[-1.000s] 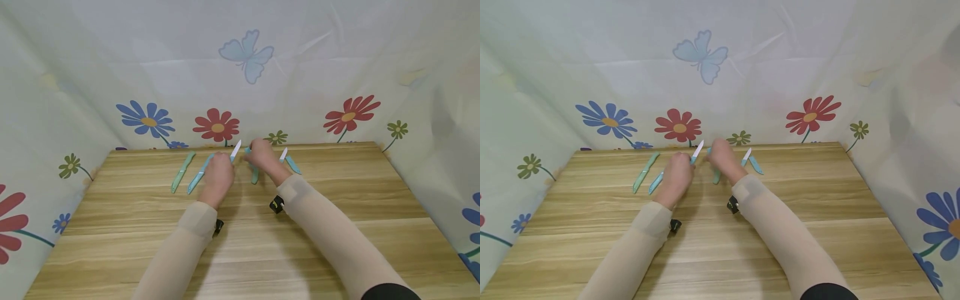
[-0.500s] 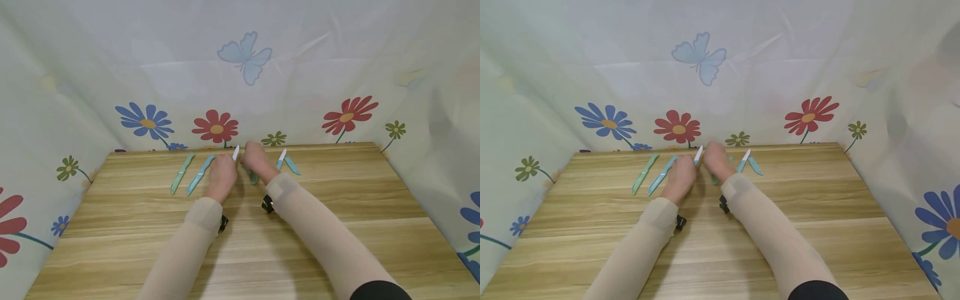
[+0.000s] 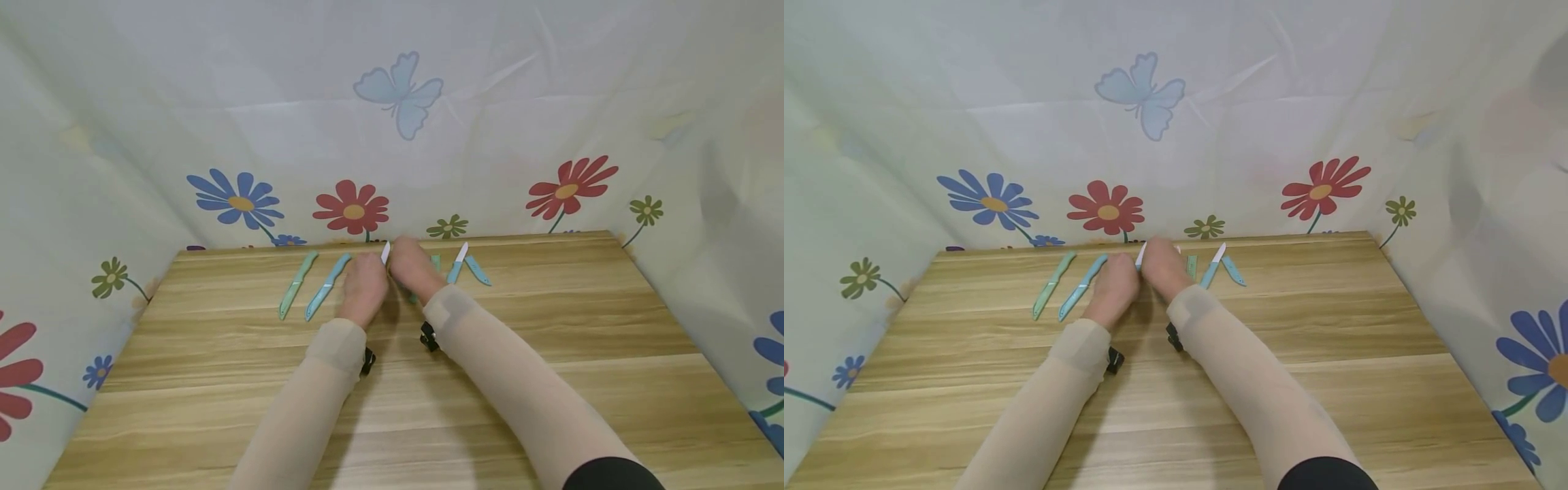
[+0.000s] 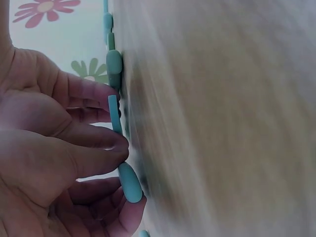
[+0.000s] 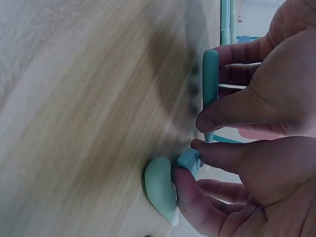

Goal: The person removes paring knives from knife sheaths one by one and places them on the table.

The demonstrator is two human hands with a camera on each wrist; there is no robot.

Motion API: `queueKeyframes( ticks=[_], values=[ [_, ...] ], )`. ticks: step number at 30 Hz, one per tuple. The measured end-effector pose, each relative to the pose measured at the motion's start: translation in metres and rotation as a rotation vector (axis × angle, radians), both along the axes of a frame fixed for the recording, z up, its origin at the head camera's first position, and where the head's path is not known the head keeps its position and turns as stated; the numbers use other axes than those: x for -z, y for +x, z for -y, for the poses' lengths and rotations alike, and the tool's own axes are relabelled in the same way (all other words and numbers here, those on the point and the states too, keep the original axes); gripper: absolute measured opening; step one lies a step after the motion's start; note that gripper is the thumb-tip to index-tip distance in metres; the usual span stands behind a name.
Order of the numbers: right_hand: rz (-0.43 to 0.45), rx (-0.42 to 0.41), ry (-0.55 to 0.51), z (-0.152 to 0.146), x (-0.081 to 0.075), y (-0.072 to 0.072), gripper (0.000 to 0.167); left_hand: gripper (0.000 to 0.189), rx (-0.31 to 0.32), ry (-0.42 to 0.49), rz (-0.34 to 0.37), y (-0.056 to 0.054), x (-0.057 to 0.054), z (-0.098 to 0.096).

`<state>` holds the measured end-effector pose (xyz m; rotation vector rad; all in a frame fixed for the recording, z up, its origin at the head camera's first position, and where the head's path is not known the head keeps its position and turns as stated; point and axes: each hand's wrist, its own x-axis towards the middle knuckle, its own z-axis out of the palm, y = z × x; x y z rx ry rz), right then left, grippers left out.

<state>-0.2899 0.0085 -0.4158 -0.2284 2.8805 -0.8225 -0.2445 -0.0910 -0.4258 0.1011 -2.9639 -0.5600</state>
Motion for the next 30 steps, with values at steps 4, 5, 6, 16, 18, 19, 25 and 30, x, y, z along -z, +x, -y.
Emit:
queueKeyframes(
  ticks=[4, 5, 6, 16, 18, 19, 25, 30],
  values=[
    [-0.056, -0.01, 0.01, 0.001, -0.001, 0.005, 0.024, 0.024, 0.009, 0.012, 0.015, 0.001, -0.001, -0.001],
    [-0.047, -0.001, 0.037, 0.003, -0.008, 0.01, 0.024, 0.024, 0.01, 0.018, 0.018, 0.001, -0.001, -0.001],
    [-0.054, 0.002, 0.052, 0.004, -0.008, 0.011, 0.024, 0.023, 0.011, 0.021, 0.022, 0.0, -0.001, -0.001],
    [-0.027, 0.033, 0.113, 0.009, -0.006, 0.01, 0.019, 0.024, 0.004, 0.028, 0.059, -0.002, 0.003, 0.0],
    [-0.031, 0.024, 0.116, 0.009, -0.006, 0.011, 0.02, 0.025, 0.0, 0.028, 0.065, -0.002, 0.003, 0.0],
    [-0.035, 0.019, 0.124, 0.008, -0.006, 0.011, 0.019, 0.025, -0.001, 0.031, 0.068, -0.002, 0.002, -0.001],
    [-0.035, 0.002, 0.141, 0.004, -0.009, 0.009, 0.015, 0.02, -0.005, 0.039, 0.08, -0.001, 0.0, -0.001],
    [-0.013, -0.009, 0.099, -0.005, -0.014, 0.013, 0.015, 0.016, -0.01, 0.031, 0.097, 0.0, -0.001, 0.0]
  ],
)
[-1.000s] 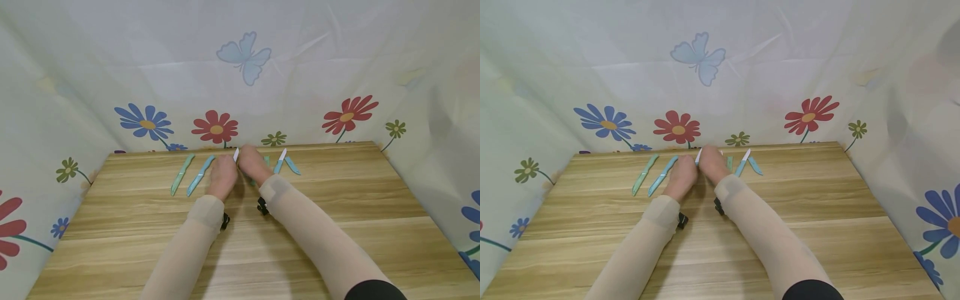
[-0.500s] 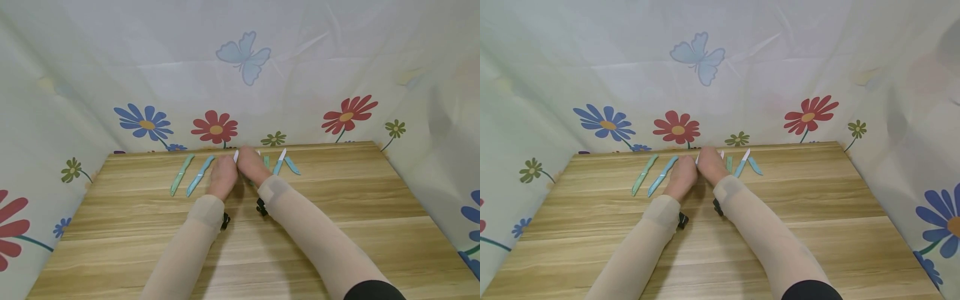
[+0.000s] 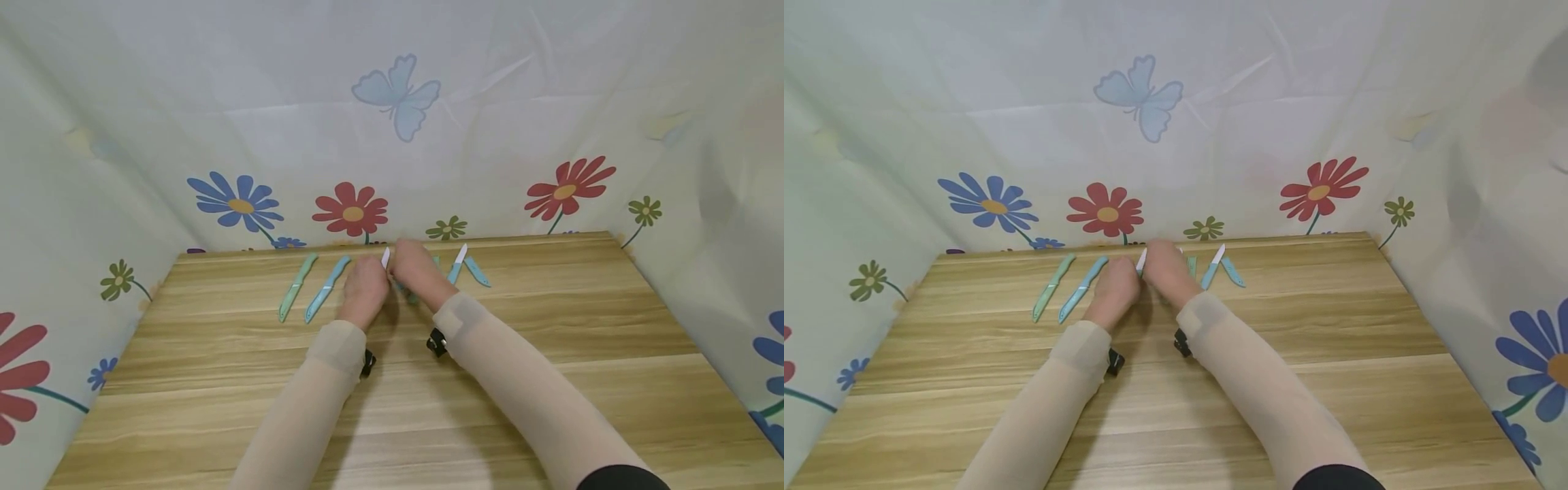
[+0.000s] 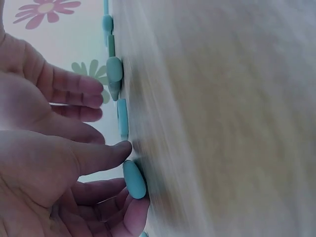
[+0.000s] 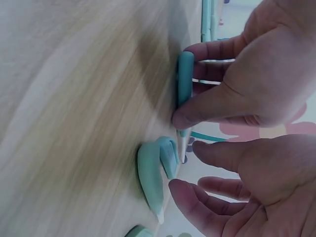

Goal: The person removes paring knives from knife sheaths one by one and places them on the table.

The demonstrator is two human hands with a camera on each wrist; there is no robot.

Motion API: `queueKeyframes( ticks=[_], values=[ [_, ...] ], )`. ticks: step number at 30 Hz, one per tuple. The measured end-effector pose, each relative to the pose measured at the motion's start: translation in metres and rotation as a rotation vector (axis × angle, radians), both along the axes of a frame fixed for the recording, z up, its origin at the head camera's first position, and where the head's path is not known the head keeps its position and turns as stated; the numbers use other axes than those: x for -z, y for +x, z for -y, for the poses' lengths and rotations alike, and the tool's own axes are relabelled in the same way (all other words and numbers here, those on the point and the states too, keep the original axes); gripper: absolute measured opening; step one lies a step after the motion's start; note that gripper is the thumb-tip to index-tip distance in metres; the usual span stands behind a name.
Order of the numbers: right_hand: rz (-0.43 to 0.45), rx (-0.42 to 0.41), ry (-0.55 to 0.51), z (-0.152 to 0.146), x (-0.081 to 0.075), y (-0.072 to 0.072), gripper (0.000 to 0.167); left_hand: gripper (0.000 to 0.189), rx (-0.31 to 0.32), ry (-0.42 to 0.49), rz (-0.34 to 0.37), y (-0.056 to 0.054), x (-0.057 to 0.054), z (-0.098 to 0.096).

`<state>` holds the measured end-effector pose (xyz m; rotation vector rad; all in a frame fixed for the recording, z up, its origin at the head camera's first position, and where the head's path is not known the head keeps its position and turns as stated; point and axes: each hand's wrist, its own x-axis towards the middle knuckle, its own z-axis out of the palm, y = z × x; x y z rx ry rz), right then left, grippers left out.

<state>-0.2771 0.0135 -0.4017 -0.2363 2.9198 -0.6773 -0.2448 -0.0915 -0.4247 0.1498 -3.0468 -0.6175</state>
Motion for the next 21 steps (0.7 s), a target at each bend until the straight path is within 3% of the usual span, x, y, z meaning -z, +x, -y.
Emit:
queueKeyframes(
  ticks=[3, 9, 21],
  values=[
    [-0.003, -0.01, -0.016, -0.007, -0.003, 0.008, 0.009, 0.014, -0.011, 0.013, 0.023, 0.0, 0.0, 0.0],
    [-0.021, -0.043, -0.05, -0.019, -0.004, 0.017, 0.045, 0.012, -0.003, 0.001, 0.033, 0.002, 0.001, 0.001],
    [-0.186, -0.12, 0.014, -0.037, 0.001, 0.038, 0.05, 0.03, 0.002, -0.082, 0.015, 0.008, -0.004, 0.001]
  ],
)
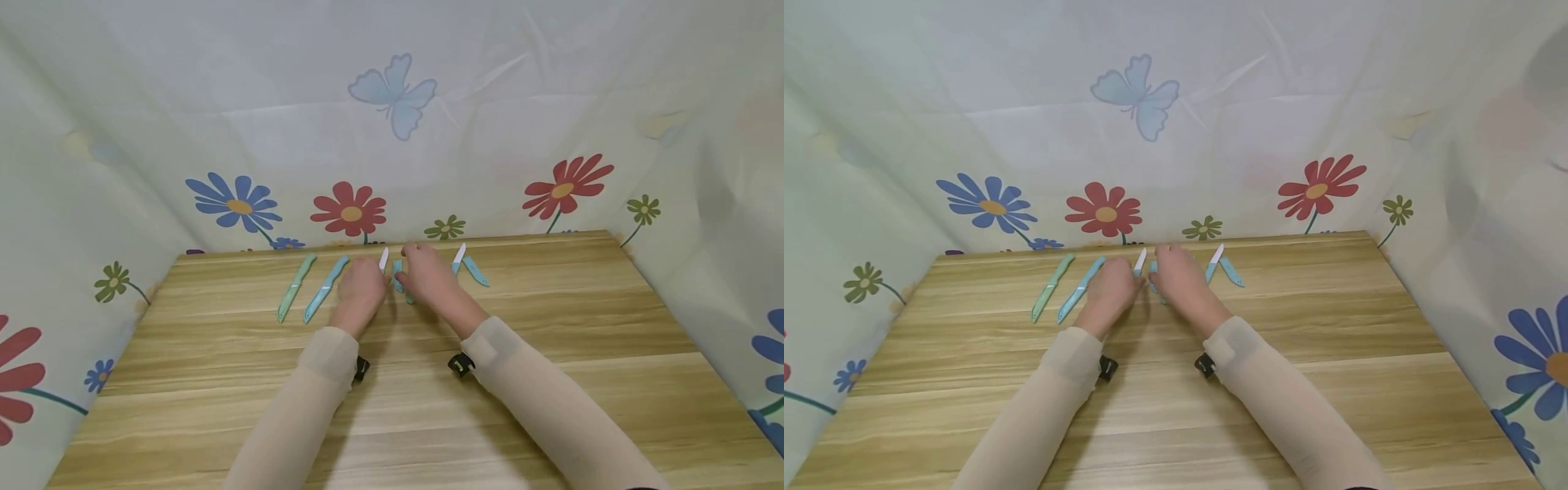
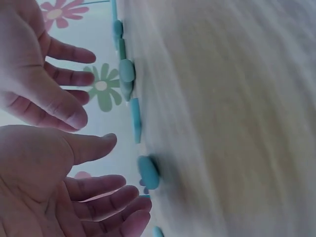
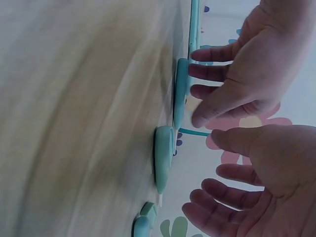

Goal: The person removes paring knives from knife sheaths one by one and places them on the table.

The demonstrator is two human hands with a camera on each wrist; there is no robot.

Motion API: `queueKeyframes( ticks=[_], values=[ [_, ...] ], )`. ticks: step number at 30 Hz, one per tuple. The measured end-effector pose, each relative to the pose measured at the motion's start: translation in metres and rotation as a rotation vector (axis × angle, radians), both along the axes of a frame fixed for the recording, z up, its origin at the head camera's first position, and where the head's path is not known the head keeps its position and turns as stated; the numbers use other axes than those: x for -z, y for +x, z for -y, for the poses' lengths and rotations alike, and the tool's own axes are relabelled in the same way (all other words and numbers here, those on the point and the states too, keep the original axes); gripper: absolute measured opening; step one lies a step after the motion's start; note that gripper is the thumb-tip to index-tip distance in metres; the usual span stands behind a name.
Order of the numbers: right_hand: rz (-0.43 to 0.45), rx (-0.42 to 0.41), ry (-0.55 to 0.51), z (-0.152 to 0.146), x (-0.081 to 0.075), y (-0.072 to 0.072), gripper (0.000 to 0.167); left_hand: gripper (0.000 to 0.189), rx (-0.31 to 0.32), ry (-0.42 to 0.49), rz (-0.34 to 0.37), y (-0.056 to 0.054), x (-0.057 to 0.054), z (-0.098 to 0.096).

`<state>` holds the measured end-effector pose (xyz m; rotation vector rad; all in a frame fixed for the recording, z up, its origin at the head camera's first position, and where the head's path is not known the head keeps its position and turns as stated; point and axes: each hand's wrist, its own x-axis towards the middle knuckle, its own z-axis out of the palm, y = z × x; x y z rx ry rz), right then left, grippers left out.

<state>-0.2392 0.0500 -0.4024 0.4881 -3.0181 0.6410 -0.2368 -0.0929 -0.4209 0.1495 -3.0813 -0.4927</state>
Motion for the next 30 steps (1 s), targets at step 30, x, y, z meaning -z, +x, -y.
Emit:
queueKeyframes(
  ticks=[30],
  values=[
    [-0.291, -0.228, 0.175, -0.031, 0.012, 0.056, 0.051, 0.053, 0.32, -0.163, -0.175, 0.031, -0.017, 0.054]
  ],
)
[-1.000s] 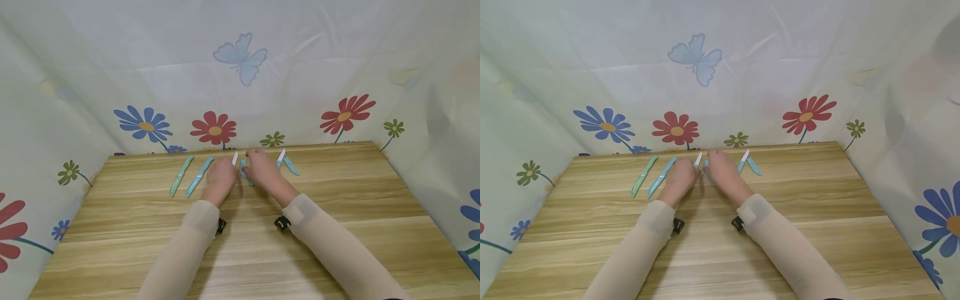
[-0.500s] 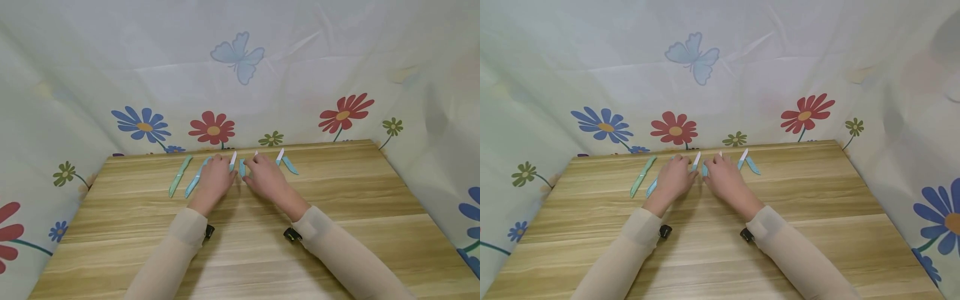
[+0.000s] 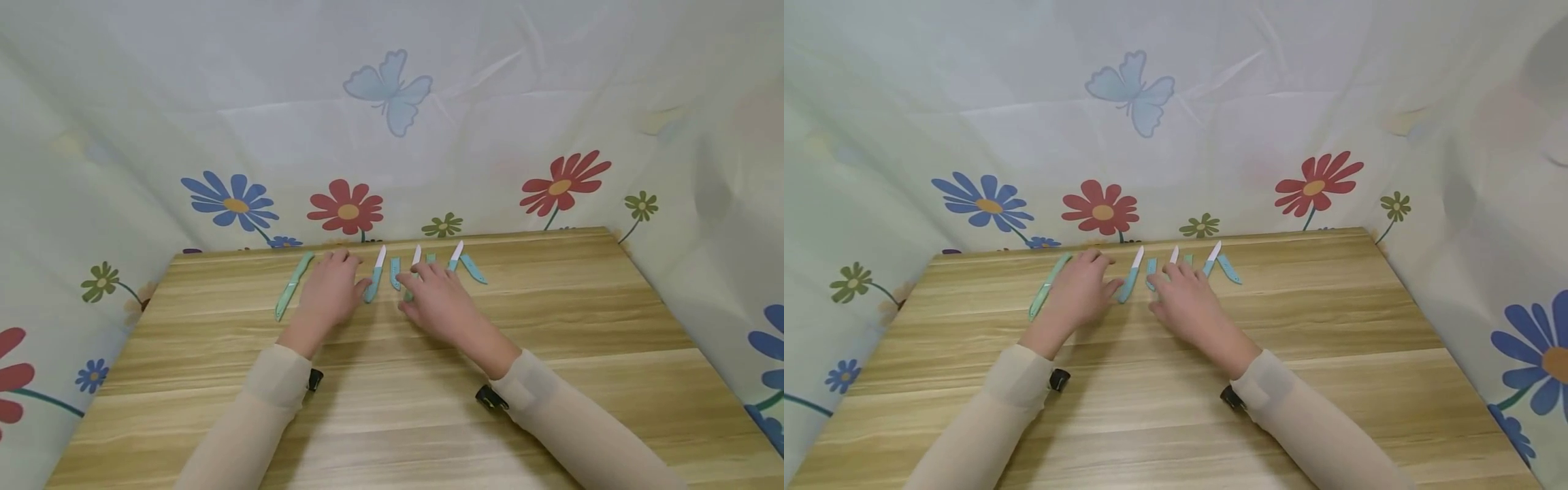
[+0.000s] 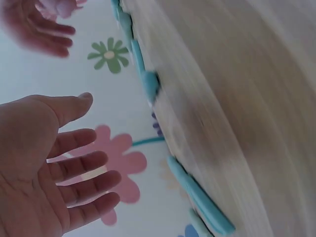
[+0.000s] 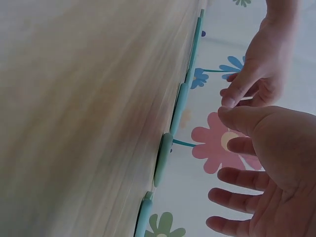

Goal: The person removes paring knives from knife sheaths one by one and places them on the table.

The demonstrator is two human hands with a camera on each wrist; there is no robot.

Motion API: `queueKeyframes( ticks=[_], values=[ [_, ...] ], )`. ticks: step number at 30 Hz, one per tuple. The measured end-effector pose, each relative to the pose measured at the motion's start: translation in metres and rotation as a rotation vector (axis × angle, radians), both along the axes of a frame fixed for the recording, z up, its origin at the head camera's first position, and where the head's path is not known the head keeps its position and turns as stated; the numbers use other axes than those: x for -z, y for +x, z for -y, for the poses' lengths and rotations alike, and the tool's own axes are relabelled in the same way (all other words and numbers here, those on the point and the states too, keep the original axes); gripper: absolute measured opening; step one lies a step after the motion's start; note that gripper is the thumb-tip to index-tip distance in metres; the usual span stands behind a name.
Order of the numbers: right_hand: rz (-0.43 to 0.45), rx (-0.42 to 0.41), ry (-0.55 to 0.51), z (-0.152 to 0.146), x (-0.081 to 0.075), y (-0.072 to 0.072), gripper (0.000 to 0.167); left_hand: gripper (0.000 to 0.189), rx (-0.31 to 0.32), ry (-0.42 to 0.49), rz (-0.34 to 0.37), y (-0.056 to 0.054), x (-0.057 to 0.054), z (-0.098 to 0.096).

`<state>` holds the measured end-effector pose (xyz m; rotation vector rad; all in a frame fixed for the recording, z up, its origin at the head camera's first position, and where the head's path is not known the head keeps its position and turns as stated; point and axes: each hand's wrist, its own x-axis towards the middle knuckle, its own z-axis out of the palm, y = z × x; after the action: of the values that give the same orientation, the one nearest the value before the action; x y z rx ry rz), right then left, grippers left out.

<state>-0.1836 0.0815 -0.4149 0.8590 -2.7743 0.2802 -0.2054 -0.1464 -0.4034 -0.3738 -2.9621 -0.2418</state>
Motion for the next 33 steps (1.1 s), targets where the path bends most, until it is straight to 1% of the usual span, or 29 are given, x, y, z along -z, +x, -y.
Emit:
queueKeyframes(
  ticks=[4, 7, 10, 14, 19, 23, 27, 33],
  values=[
    [-0.012, -0.037, 0.016, -0.004, 0.0, 0.006, 0.052, 0.053, -0.028, 0.02, -0.001, -0.003, -0.003, 0.014],
    [-0.006, -0.046, 0.041, -0.004, -0.001, 0.01, 0.055, 0.053, -0.035, 0.03, 0.001, -0.007, -0.004, 0.023],
    [-0.004, -0.049, 0.06, -0.003, -0.003, 0.014, 0.056, 0.054, -0.04, 0.037, 0.013, -0.013, -0.004, 0.03],
    [-0.012, -0.059, 0.075, 0.0, -0.003, 0.017, 0.055, 0.055, -0.047, 0.053, 0.044, -0.022, 0.0, 0.036],
    [-0.006, -0.075, 0.077, 0.005, 0.0, 0.02, 0.053, 0.059, -0.07, 0.072, 0.094, -0.035, 0.006, 0.04],
    [-0.013, -0.085, 0.083, 0.008, 0.002, 0.023, 0.052, 0.058, -0.103, 0.084, 0.13, -0.044, 0.009, 0.041],
    [-0.027, -0.099, 0.087, 0.01, 0.004, 0.024, 0.052, 0.054, -0.13, 0.078, 0.155, -0.052, 0.013, 0.039],
    [-0.023, -0.102, 0.086, 0.014, 0.004, 0.026, 0.052, 0.043, -0.137, 0.074, 0.187, -0.062, 0.018, 0.036]
  ],
)
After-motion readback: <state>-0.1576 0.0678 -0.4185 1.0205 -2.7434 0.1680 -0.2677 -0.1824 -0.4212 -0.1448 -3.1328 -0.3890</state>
